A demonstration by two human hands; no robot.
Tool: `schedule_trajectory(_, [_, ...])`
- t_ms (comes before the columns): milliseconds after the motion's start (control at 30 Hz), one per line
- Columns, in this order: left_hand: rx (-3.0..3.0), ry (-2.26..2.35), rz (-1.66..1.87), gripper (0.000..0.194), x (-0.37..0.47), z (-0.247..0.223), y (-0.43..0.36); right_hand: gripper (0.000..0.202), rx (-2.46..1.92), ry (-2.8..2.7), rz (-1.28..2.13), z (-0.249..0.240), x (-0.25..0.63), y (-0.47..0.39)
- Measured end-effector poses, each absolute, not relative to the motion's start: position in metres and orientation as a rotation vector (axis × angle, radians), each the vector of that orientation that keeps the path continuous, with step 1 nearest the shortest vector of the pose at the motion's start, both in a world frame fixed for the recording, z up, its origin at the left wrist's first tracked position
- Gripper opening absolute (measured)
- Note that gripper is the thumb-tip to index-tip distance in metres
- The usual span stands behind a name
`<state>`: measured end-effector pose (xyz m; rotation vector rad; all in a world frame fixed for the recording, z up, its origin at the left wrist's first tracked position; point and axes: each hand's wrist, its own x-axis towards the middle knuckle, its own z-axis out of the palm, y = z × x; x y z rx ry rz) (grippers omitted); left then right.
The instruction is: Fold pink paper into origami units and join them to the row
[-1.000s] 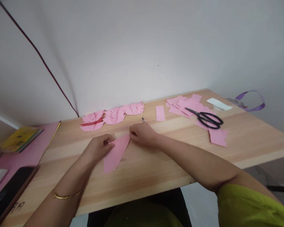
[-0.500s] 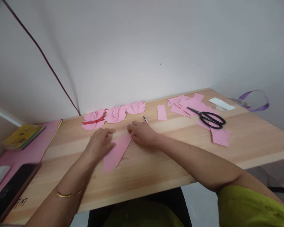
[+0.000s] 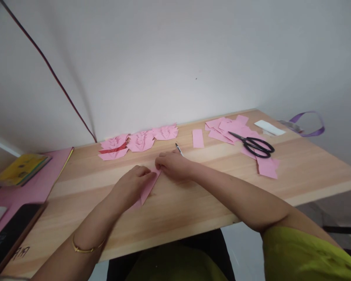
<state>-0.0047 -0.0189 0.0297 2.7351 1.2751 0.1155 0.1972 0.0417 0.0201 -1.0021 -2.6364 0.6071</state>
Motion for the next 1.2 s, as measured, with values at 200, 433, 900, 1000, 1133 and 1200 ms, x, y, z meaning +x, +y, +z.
schedule_trajectory(200, [2.861,1.328,0.030,0.021,0.002,0.028,-0.018,0.016,-1.047,-2.653,0.568,0.023,0.194,0.039])
schedule_trajectory(433, [2.877,1.329,0.142,0.030,-0.001,0.025,-0.022,0.016,-1.068,-2.677,0.558,0.025,0.193,0.037])
schedule_trajectory(900, [2.677,1.128,0.246,0.035,-0.025,0.019,-0.027,0.014,-1.070,-2.653,0.450,0.020,0.195,0.029])
schedule_trajectory(1000, [2.636,1.146,0.222,0.036,-0.028,0.020,-0.034,0.020,-1.111,-2.670,0.425,0.019,0.192,0.028])
schedule_trajectory(1133, [2.603,1.160,0.172,0.041,-0.030,0.025,-0.043,0.031,-1.184,-2.684,0.350,0.020,0.187,0.023])
schedule_trajectory(1200, [2.588,1.166,0.164,0.043,-0.031,0.026,-0.045,0.032,-1.190,-2.697,0.327,0.020,0.186,0.021])
